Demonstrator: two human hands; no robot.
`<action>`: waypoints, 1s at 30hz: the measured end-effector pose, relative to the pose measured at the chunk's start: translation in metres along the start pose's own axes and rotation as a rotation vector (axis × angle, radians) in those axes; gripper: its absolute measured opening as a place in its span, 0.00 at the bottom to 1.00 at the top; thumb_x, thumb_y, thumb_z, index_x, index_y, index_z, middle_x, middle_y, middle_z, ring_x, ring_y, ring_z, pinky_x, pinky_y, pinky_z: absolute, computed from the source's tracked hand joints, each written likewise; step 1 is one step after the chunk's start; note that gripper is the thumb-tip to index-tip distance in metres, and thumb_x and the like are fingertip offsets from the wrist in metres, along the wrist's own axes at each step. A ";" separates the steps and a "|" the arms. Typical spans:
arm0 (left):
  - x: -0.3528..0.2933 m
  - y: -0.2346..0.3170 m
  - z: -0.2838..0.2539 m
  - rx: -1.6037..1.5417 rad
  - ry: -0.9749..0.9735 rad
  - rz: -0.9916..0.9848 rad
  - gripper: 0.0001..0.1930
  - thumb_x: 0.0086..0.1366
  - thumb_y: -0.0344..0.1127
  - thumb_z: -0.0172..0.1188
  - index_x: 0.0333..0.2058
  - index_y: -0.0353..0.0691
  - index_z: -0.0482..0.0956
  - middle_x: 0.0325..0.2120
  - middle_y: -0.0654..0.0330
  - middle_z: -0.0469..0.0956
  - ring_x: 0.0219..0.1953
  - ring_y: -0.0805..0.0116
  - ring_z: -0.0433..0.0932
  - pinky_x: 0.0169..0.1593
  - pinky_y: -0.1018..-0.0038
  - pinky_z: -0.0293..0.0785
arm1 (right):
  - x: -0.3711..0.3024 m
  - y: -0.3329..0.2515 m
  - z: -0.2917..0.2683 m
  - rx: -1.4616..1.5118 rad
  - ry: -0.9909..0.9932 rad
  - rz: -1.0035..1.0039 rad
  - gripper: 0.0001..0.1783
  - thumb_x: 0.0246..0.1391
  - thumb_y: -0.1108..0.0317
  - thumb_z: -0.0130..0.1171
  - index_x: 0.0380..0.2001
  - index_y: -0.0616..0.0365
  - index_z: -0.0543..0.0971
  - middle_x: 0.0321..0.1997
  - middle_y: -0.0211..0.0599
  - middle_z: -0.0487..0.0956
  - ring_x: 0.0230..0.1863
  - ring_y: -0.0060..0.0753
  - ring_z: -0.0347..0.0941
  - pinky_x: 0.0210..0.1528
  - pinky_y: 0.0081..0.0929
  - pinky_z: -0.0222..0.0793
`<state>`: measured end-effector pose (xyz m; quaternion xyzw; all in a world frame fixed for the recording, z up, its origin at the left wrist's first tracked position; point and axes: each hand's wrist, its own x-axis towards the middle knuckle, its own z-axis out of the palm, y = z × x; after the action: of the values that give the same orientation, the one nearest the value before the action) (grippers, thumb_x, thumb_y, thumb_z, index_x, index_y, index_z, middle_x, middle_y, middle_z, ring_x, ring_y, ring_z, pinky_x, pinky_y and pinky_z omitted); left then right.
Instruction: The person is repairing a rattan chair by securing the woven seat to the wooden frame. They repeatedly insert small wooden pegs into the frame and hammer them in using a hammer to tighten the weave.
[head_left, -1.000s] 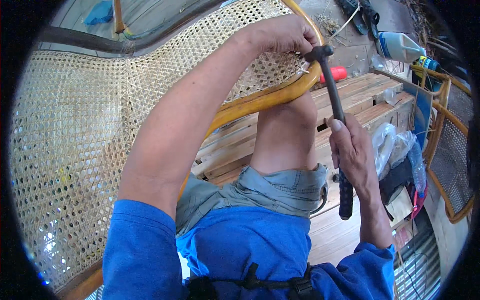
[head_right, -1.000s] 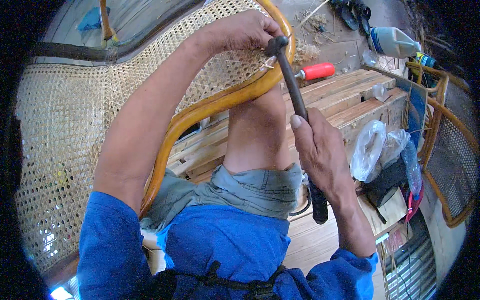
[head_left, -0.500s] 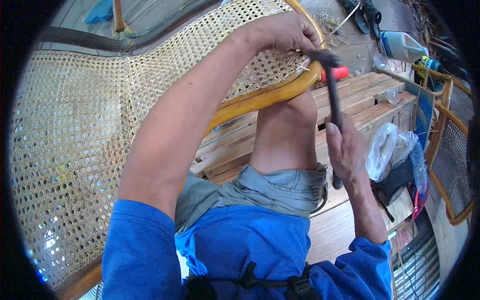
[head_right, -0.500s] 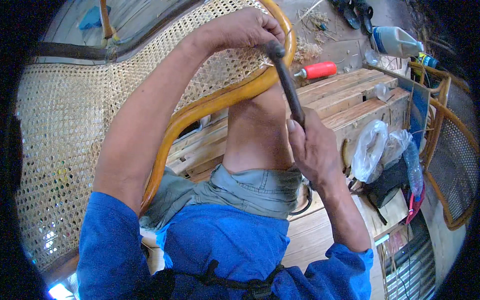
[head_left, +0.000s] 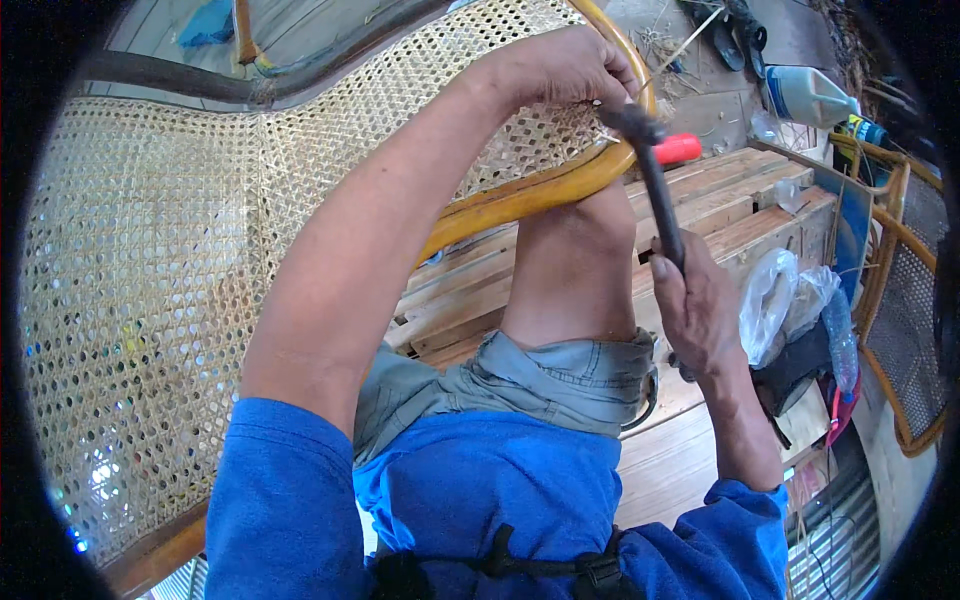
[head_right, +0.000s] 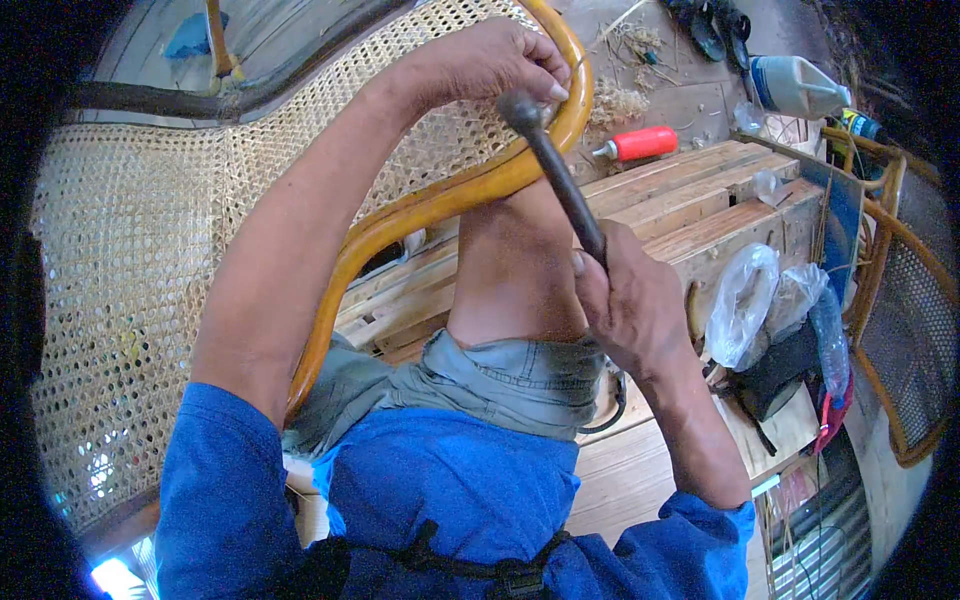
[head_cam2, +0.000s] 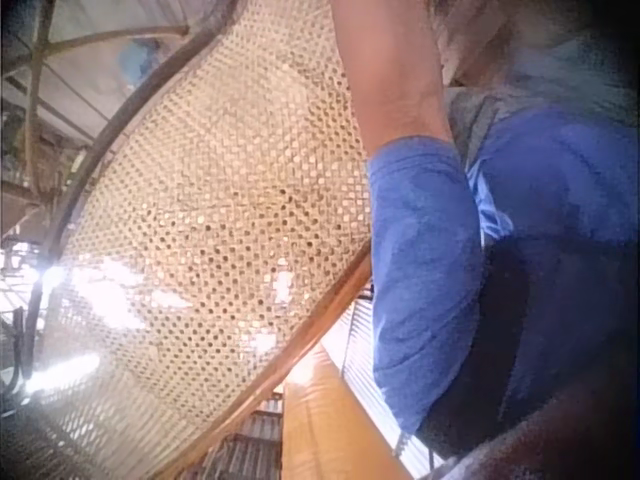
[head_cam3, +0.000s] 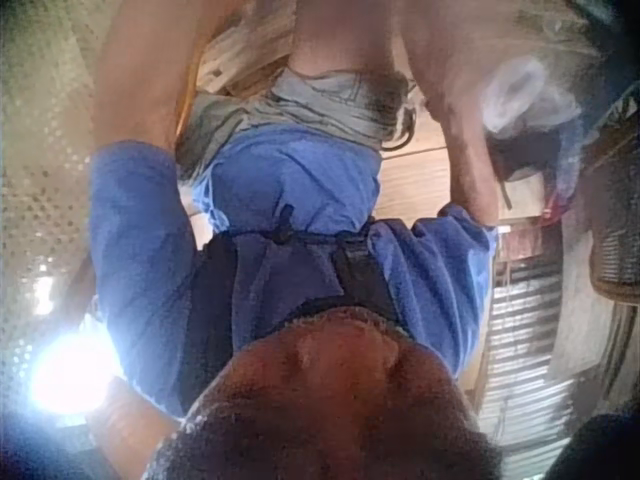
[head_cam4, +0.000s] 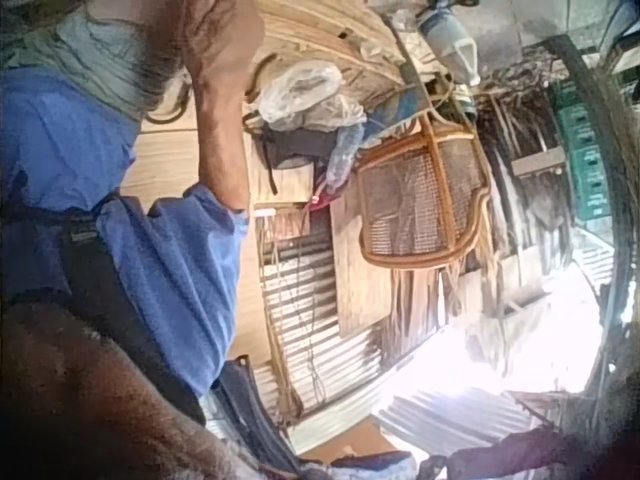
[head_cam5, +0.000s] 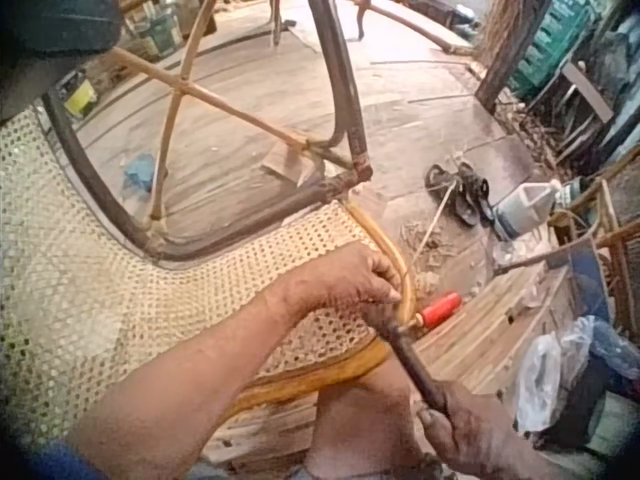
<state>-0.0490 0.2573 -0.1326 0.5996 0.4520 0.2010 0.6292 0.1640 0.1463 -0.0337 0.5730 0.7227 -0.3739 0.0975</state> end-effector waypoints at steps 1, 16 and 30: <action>-0.001 0.001 0.000 -0.022 -0.002 0.005 0.10 0.51 0.38 0.64 0.29 0.37 0.81 0.23 0.67 0.77 0.27 0.78 0.72 0.34 0.79 0.68 | -0.001 0.000 0.001 -0.051 -0.015 0.007 0.16 0.59 0.56 0.46 0.31 0.60 0.67 0.21 0.56 0.72 0.26 0.63 0.70 0.27 0.49 0.64; -0.005 0.006 0.000 -0.073 -0.004 -0.048 0.09 0.51 0.36 0.63 0.30 0.38 0.80 0.23 0.68 0.76 0.28 0.80 0.72 0.35 0.81 0.68 | 0.008 0.003 -0.003 0.000 -0.055 -0.007 0.21 0.61 0.53 0.42 0.31 0.64 0.66 0.24 0.60 0.72 0.30 0.66 0.69 0.31 0.53 0.62; -0.066 0.008 0.042 0.423 0.586 -0.280 0.25 0.51 0.56 0.63 0.33 0.37 0.72 0.25 0.53 0.76 0.31 0.58 0.77 0.36 0.65 0.70 | -0.019 0.026 0.005 0.656 0.332 -0.044 0.11 0.57 0.63 0.53 0.34 0.60 0.70 0.22 0.31 0.73 0.24 0.22 0.69 0.28 0.24 0.66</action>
<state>-0.0464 0.1823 -0.1085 0.5660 0.7214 0.1782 0.3571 0.1919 0.1309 -0.0374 0.6111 0.5826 -0.4895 -0.2180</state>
